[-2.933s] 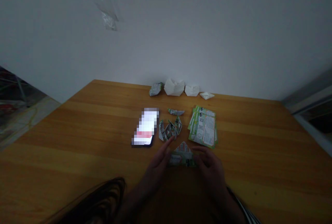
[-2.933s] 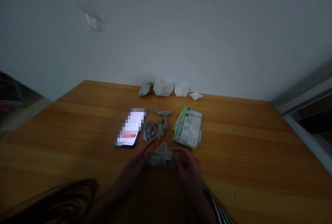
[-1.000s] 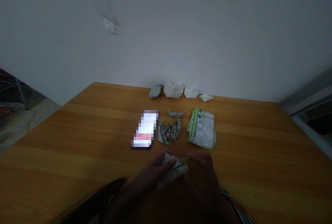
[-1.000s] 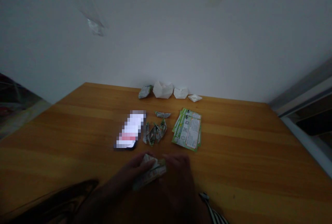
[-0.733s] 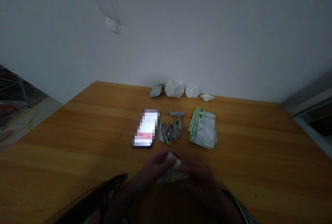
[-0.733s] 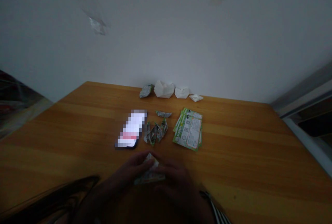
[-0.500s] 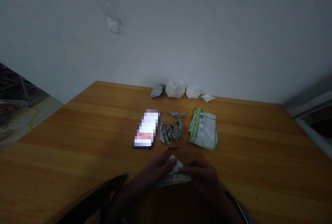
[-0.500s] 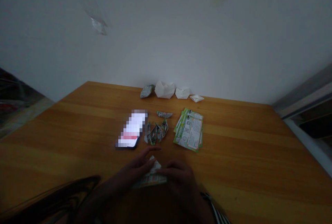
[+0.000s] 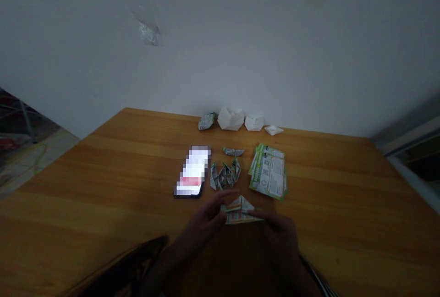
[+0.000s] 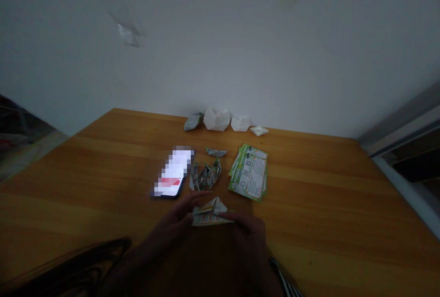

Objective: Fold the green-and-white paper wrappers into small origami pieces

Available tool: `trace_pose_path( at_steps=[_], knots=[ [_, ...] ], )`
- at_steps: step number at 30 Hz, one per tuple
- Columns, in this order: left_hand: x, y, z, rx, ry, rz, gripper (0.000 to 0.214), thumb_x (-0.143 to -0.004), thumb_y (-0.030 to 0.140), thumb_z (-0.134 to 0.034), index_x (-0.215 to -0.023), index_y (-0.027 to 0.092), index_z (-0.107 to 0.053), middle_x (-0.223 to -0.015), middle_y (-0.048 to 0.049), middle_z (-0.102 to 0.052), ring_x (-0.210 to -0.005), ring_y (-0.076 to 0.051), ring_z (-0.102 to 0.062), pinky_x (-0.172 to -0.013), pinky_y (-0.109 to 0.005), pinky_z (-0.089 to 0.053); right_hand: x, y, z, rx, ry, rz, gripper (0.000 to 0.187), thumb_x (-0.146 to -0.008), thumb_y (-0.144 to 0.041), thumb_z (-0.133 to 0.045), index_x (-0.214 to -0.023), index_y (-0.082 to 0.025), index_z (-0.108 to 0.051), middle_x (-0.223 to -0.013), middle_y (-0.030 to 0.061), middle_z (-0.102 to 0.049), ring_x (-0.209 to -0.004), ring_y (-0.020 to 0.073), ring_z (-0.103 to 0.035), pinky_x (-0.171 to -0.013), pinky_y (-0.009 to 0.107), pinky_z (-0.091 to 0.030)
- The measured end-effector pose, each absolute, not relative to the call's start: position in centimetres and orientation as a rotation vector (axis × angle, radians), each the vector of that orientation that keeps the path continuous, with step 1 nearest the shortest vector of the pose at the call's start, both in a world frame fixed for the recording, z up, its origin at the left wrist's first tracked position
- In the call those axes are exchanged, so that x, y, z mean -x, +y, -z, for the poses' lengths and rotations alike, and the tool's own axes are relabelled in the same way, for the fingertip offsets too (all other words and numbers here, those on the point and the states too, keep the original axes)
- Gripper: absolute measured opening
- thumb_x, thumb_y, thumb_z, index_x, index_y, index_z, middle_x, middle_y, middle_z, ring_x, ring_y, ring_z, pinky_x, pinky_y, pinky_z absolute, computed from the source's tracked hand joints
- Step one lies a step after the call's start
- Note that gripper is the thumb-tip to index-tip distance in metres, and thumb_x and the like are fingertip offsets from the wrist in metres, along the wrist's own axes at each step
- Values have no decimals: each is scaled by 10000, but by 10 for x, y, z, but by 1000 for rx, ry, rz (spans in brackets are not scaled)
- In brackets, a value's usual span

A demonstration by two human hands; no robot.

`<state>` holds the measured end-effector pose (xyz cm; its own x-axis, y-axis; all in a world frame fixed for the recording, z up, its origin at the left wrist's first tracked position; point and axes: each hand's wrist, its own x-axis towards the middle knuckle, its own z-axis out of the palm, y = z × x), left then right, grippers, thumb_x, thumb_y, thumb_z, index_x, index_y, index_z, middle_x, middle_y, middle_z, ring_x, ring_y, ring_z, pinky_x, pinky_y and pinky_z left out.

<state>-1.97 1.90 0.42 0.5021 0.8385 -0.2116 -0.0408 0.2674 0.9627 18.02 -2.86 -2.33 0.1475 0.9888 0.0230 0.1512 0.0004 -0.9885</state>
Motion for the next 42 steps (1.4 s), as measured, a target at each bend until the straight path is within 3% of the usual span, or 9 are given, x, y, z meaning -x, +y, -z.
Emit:
trace_pose_path(
  at_steps=[3,7,14,19,25,31,34,37,42],
  knots=[
    [21,19,-1,-1350,785,-808,517,-641,462,-762,-1101,240,-676,-1067,-78,-590,-1014,-272,-560,-851,-345,-434,-182,-30,23,1428,-1152,-992,274,-665,-105,-583,-776,-256,-783,-738,16,-777,-634,215,-729,-573,266,-579],
    [18,14,6,-1499,886,-846,243,-740,277,-719,-982,269,-742,-902,-54,-598,-843,-213,-611,-737,-297,-465,-179,-32,21,1385,-1191,-990,294,-624,-83,-579,-750,-253,-782,-748,23,-777,-683,231,-732,-631,292,-589],
    [12,5,0,-1462,953,-895,199,-744,275,-710,-936,286,-758,-907,-56,-633,-847,-217,-624,-731,-286,-480,-177,-34,26,1305,-1280,-965,386,-614,-64,-555,-856,-269,-775,-828,19,-777,-726,229,-732,-691,322,-588],
    [9,1,-4,-1402,964,-943,161,-790,248,-648,-891,259,-772,-993,-67,-668,-922,-236,-632,-796,-306,-486,-177,-34,25,1368,-1189,-898,202,-664,-130,-631,-725,-250,-781,-688,19,-772,-617,222,-724,-589,288,-588],
    [0,0,-1,-1051,1257,-962,63,-686,265,-749,-716,211,-764,-819,-34,-747,-822,-219,-666,-790,-300,-497,-164,-34,17,1450,-1102,-947,105,-730,-289,-689,-735,-221,-768,-688,29,-766,-626,219,-718,-599,282,-585],
    [-1,2,4,-872,1238,-894,374,-715,381,-722,-1026,190,-644,-748,-26,-744,-716,-212,-678,-649,-293,-520,-158,-35,26,1465,-928,-981,345,-798,-353,-627,-1081,-159,-663,-674,19,-715,-572,166,-657,-507,233,-529],
    [2,2,5,-1195,1230,-856,317,-827,369,-599,-1102,220,-652,-977,-64,-727,-909,-234,-657,-797,-327,-508,-160,-36,28,1506,-941,-952,355,-796,-343,-620,-1087,-141,-644,-564,-22,-625,-467,126,-558,-422,200,-446],
    [4,0,8,-1596,1089,-777,266,-828,303,-599,-1071,264,-698,-1275,-66,-596,-1071,-244,-594,-913,-317,-461,-160,-36,28,1503,-928,-996,336,-784,-330,-619,-1059,-138,-642,-577,-24,-605,-462,119,-535,-423,199,-434],
    [0,-6,4,-1692,910,-653,323,-883,254,-523,-1181,315,-631,-1246,-19,-636,-1092,-208,-607,-965,-265,-429,-160,-33,29,1422,-961,-1107,318,-779,-340,-627,-1041,-160,-638,-616,-25,-582,-532,132,-553,-496,218,-472]
  ],
)
